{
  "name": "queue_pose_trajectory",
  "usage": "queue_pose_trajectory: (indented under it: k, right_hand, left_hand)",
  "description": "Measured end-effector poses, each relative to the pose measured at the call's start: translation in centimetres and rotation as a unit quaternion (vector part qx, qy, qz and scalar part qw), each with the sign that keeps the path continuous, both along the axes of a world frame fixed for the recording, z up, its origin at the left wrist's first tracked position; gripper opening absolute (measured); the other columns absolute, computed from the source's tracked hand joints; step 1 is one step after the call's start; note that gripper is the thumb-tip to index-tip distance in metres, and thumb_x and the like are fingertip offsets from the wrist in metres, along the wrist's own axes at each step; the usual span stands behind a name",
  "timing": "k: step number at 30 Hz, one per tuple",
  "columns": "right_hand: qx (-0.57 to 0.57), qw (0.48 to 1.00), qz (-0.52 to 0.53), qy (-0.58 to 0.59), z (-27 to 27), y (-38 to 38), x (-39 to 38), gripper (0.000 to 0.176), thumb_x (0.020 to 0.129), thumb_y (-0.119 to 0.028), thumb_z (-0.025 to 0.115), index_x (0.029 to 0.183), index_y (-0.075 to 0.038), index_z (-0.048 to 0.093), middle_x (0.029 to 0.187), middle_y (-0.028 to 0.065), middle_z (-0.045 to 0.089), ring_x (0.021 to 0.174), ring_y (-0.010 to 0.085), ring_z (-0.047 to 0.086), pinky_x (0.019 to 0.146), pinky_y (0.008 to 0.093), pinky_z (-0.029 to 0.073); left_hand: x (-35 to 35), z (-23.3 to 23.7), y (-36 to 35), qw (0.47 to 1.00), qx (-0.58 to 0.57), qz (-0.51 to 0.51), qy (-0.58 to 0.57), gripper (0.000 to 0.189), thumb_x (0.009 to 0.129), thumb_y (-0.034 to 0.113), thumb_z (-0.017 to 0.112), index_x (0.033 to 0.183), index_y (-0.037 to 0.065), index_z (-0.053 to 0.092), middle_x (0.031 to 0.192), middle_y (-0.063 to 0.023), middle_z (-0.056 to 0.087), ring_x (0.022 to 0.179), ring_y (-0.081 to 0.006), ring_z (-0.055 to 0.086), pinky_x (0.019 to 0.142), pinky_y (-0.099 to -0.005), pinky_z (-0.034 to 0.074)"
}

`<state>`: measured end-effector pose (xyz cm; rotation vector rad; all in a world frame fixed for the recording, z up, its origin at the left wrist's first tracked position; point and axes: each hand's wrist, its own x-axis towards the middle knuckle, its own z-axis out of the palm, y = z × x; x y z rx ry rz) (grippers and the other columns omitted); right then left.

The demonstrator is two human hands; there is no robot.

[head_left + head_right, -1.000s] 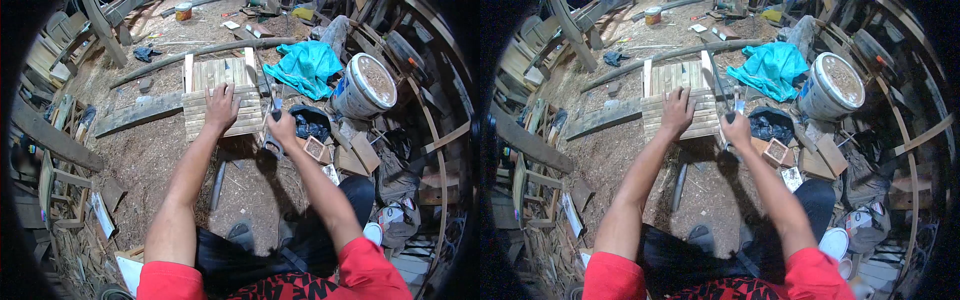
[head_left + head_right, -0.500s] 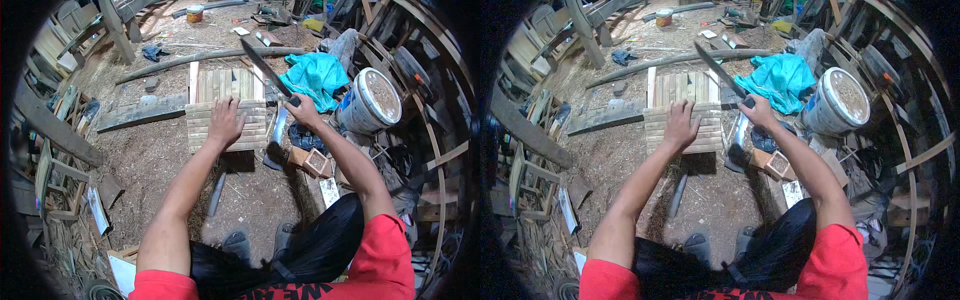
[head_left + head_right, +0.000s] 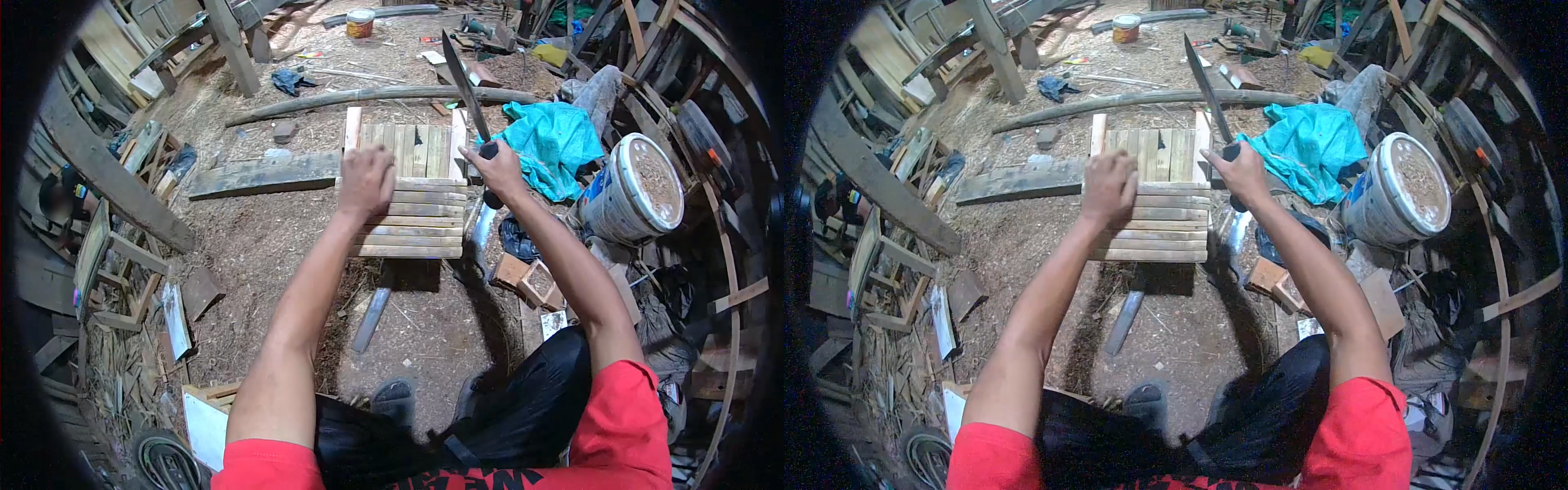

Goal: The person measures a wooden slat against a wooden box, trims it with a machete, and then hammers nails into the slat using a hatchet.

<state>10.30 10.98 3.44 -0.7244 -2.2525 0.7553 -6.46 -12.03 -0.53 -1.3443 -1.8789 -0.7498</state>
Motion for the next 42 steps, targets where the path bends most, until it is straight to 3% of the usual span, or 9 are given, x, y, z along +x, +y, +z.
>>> queue_pose_trajectory:
  k: [3, 6, 10, 11, 15, 19, 23, 36, 42]
  right_hand:
    - [-0.004, 1.000, -0.012, -0.008, -1.1, 0.7, -0.7, 0.061, 0.071, -0.051, 0.083, 0.085, 0.005, 0.062, 0.076, 0.0186, 0.067, 0.069, 0.0314, 0.066, 0.065, 0.0416, 0.051]
    - [-0.037, 0.999, 0.003, -0.002, -0.8, 0.5, -1.1, 0.057, 0.070, -0.050, 0.083, 0.080, 0.003, 0.063, 0.073, 0.0162, 0.067, 0.067, 0.0290, 0.065, 0.064, 0.0412, 0.051]
    - [-0.034, 0.999, 0.005, 0.032, -3.2, 0.2, -1.3, 0.052, 0.076, -0.049, 0.079, 0.079, 0.002, 0.065, 0.071, 0.0140, 0.066, 0.064, 0.0257, 0.063, 0.062, 0.0400, 0.050]
    - [-0.036, 0.999, 0.002, 0.034, -4.3, 0.0, -1.2, 0.051, 0.078, -0.048, 0.078, 0.078, 0.001, 0.064, 0.069, 0.0123, 0.065, 0.062, 0.0230, 0.061, 0.060, 0.0384, 0.048]
    - [-0.054, 0.998, -0.010, 0.002, -5.2, -2.7, 0.7, 0.051, 0.081, -0.048, 0.075, 0.082, 0.002, 0.066, 0.072, 0.0160, 0.067, 0.067, 0.0276, 0.066, 0.064, 0.0399, 0.050]
    - [-0.045, 0.999, -0.009, 0.028, -6.1, -3.9, 1.6, 0.050, 0.082, -0.047, 0.074, 0.081, 0.002, 0.066, 0.070, 0.0156, 0.067, 0.065, 0.0269, 0.066, 0.062, 0.0396, 0.051]
    - [-0.101, 0.994, 0.023, 0.038, -6.1, -4.4, 1.7, 0.048, 0.081, -0.045, 0.076, 0.079, 0.002, 0.066, 0.068, 0.0124, 0.067, 0.061, 0.0236, 0.063, 0.060, 0.0384, 0.050]
    - [-0.091, 0.992, 0.032, 0.080, -4.2, -7.5, -3.4, 0.041, 0.079, -0.037, 0.080, 0.079, 0.000, 0.062, 0.067, 0.0079, 0.063, 0.060, 0.0178, 0.059, 0.058, 0.0347, 0.049]
    - [-0.168, 0.976, 0.090, 0.106, -3.5, -13.9, -6.7, 0.037, 0.079, -0.034, 0.079, 0.078, -0.001, 0.061, 0.064, 0.0087, 0.063, 0.058, 0.0200, 0.062, 0.056, 0.0363, 0.050]
  left_hand:
    - [-1.9, 0.3, -1.3, 0.975, 0.078, 0.199, -0.067, 0.052, 0.093, 0.033, 0.057, 0.132, 0.003, 0.044, 0.125, -0.0222, 0.056, 0.123, -0.0396, 0.049, 0.107, -0.0505, 0.031]
    - [-5.0, -1.6, -2.0, 0.862, 0.097, 0.176, -0.466, 0.054, 0.098, 0.039, 0.049, 0.130, -0.003, 0.045, 0.124, -0.0298, 0.057, 0.120, -0.0444, 0.052, 0.103, -0.0492, 0.037]
    - [-8.0, -5.2, -4.1, 0.859, -0.078, 0.040, -0.504, 0.065, 0.101, 0.050, 0.036, 0.117, -0.008, 0.059, 0.117, -0.0353, 0.060, 0.114, -0.0424, 0.059, 0.095, -0.0474, 0.045]
    - [-7.6, -5.0, -4.8, 0.747, -0.038, 0.000, -0.664, 0.073, 0.100, 0.057, 0.034, 0.114, -0.009, 0.063, 0.113, -0.0321, 0.063, 0.110, -0.0382, 0.062, 0.084, -0.0462, 0.051]
    - [-7.7, -3.1, -6.4, 0.766, -0.093, 0.026, -0.636, 0.073, 0.098, 0.059, 0.038, 0.119, -0.007, 0.060, 0.117, -0.0218, 0.064, 0.100, -0.0357, 0.063, 0.068, -0.0500, 0.056]
    - [-5.4, -1.2, -7.5, 0.708, -0.052, 0.022, -0.704, 0.069, 0.096, 0.059, 0.047, 0.125, -0.002, 0.059, 0.118, -0.0152, 0.064, 0.101, -0.0283, 0.061, 0.083, -0.0484, 0.052]
    - [-3.6, -1.7, -4.7, 0.810, -0.109, 0.202, -0.540, 0.078, 0.085, 0.065, 0.057, 0.120, -0.004, 0.065, 0.118, -0.0258, 0.066, 0.112, -0.0400, 0.062, 0.096, -0.0445, 0.048]
    - [-2.3, -2.2, -7.2, 0.779, 0.153, 0.330, -0.511, 0.076, 0.081, 0.062, 0.063, 0.097, -0.012, 0.069, 0.098, -0.0312, 0.068, 0.095, -0.0431, 0.067, 0.088, -0.0489, 0.050]
    - [-4.9, 1.7, -14.7, 0.759, 0.069, 0.413, -0.499, 0.077, 0.083, 0.061, 0.060, 0.098, -0.014, 0.068, 0.101, -0.0323, 0.068, 0.100, -0.0426, 0.067, 0.089, -0.0472, 0.049]
